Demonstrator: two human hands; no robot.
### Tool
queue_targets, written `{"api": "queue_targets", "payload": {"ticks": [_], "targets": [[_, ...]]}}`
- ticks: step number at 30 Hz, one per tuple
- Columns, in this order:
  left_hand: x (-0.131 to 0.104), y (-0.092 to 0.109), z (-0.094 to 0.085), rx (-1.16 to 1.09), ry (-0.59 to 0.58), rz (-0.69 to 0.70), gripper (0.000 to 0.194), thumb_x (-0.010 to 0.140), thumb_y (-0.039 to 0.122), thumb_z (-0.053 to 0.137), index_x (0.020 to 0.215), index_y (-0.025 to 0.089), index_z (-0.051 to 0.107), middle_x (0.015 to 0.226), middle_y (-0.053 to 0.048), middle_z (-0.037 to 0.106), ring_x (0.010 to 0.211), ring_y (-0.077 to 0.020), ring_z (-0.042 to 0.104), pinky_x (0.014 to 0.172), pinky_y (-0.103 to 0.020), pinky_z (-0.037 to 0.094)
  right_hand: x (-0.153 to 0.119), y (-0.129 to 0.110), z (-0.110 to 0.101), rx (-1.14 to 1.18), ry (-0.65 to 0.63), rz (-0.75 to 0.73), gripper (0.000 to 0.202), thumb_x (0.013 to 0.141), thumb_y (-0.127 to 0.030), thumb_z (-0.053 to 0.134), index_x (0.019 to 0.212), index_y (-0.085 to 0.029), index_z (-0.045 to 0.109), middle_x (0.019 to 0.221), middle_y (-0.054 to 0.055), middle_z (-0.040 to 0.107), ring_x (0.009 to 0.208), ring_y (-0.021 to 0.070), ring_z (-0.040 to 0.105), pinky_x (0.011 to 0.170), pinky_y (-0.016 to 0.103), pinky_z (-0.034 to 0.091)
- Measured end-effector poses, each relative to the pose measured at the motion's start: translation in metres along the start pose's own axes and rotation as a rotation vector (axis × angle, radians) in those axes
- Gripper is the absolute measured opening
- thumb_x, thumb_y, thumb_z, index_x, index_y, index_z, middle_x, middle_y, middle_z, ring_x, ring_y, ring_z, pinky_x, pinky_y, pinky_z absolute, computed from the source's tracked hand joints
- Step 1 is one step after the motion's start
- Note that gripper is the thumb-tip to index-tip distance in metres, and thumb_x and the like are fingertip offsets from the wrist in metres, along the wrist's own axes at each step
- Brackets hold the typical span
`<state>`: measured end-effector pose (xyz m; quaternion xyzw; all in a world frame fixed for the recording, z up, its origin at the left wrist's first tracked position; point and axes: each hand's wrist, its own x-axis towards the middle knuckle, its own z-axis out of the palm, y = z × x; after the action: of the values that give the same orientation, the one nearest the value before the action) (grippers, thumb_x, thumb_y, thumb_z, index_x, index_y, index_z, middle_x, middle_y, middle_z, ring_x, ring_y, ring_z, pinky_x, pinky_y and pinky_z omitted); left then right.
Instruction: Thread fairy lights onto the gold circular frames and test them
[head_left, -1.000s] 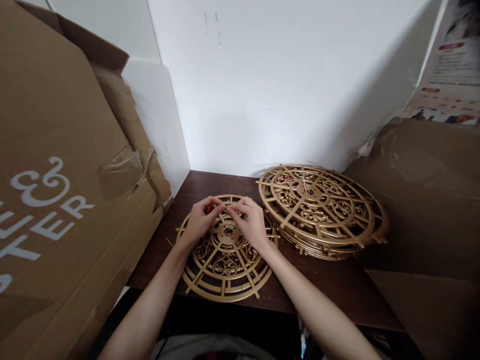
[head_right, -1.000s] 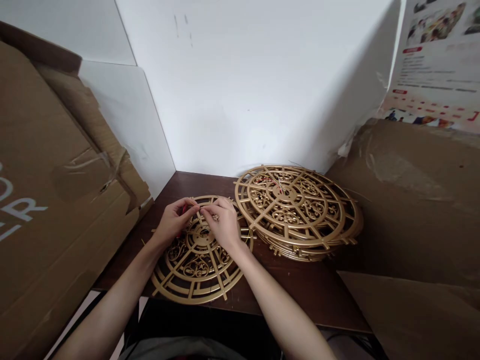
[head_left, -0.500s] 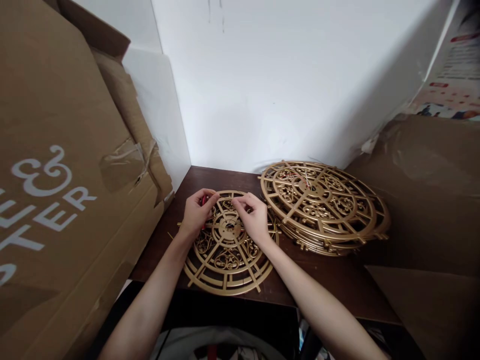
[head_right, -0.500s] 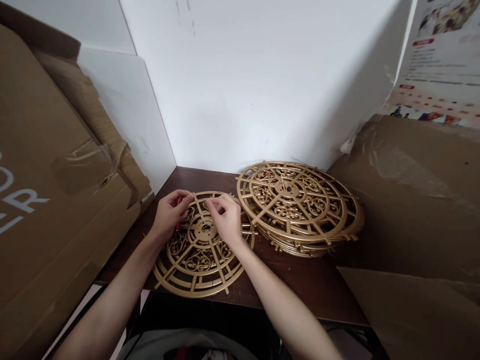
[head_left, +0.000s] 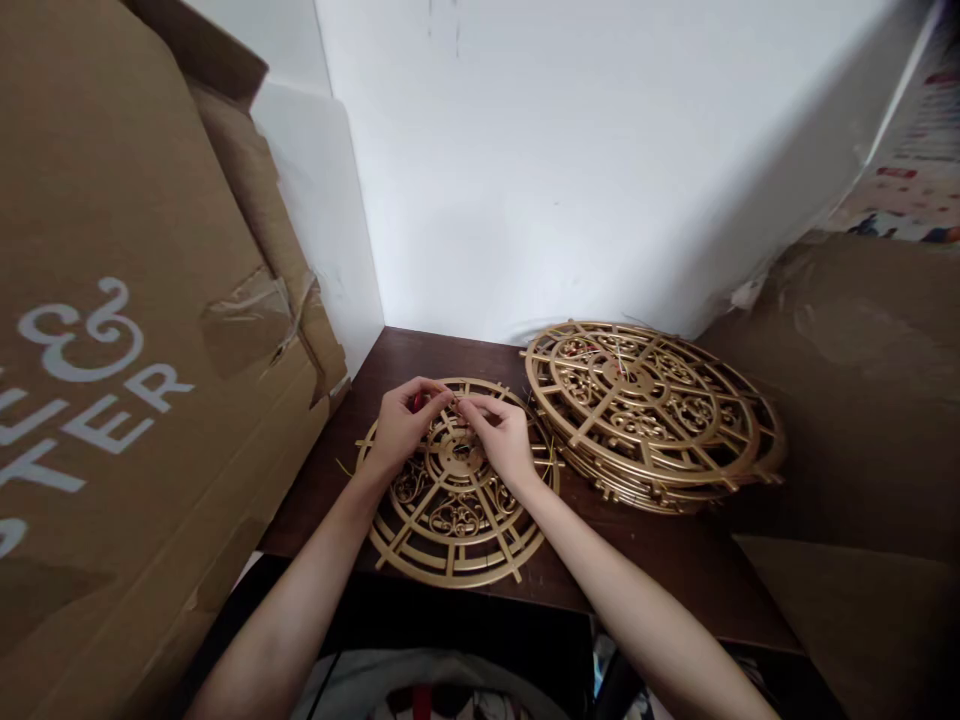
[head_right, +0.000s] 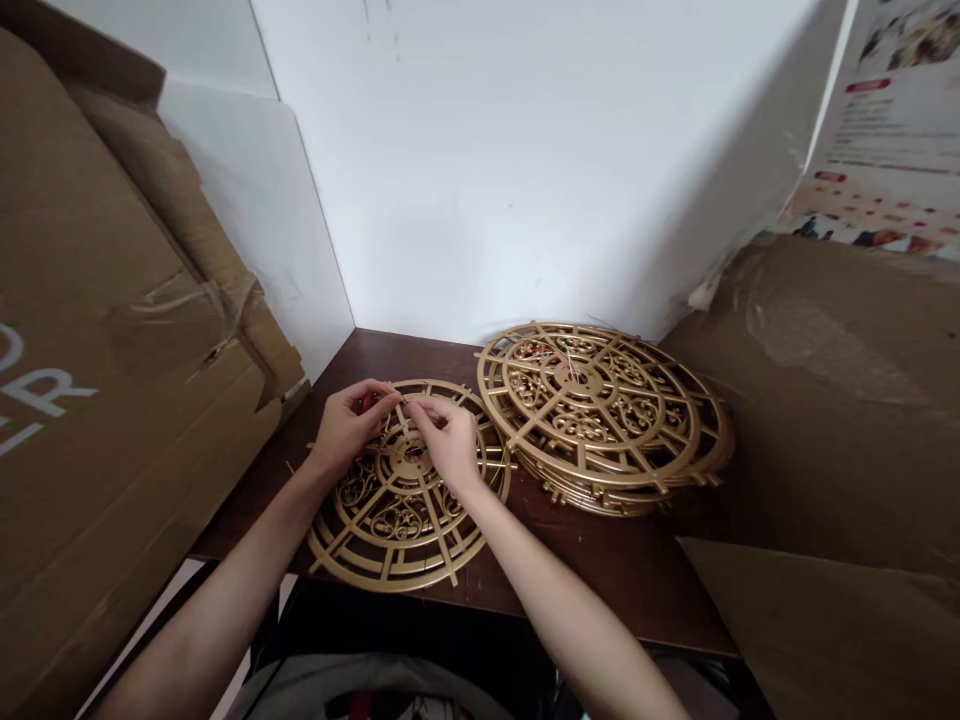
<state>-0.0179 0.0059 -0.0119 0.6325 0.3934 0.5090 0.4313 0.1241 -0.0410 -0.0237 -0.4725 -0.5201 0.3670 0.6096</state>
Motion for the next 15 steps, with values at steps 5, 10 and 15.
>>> {"api": "queue_targets", "payload": {"ticks": [5,10,15], "targets": [[0.000,0.000,-0.001,0.023,0.011,0.025,0.021,0.074,0.036,0.071,0.078,0.016,0.070,0.054,0.005,0.051,0.045,-0.0068,0.034,0.044,-0.021,0.027,-0.002,-0.007,0.003,0.042,-0.020,0.041,0.023,0.080,-0.037,0.066,0.092,-0.020,0.077,0.088,0.005,0.075,0.074,0.0187,0.068,0.060,0.025,0.049],[-0.001,0.003,0.001,0.062,-0.022,0.059,0.022,0.073,0.037,0.072,0.077,0.016,0.070,0.053,0.005,0.050,0.048,-0.0079,0.035,0.047,-0.022,0.027,-0.001,-0.007,0.003,0.188,0.005,0.122,0.024,0.074,-0.036,0.071,0.089,-0.019,0.077,0.077,0.004,0.075,0.065,0.0168,0.065,0.050,0.023,0.044],[-0.003,0.010,0.002,0.130,-0.036,0.080,0.021,0.073,0.036,0.072,0.073,0.015,0.071,0.052,0.005,0.045,0.052,-0.0089,0.035,0.050,-0.023,0.028,0.001,-0.005,0.005,0.344,0.052,0.212,0.021,0.067,-0.033,0.076,0.081,-0.018,0.077,0.069,0.003,0.073,0.059,0.0133,0.063,0.050,0.021,0.044]]}}
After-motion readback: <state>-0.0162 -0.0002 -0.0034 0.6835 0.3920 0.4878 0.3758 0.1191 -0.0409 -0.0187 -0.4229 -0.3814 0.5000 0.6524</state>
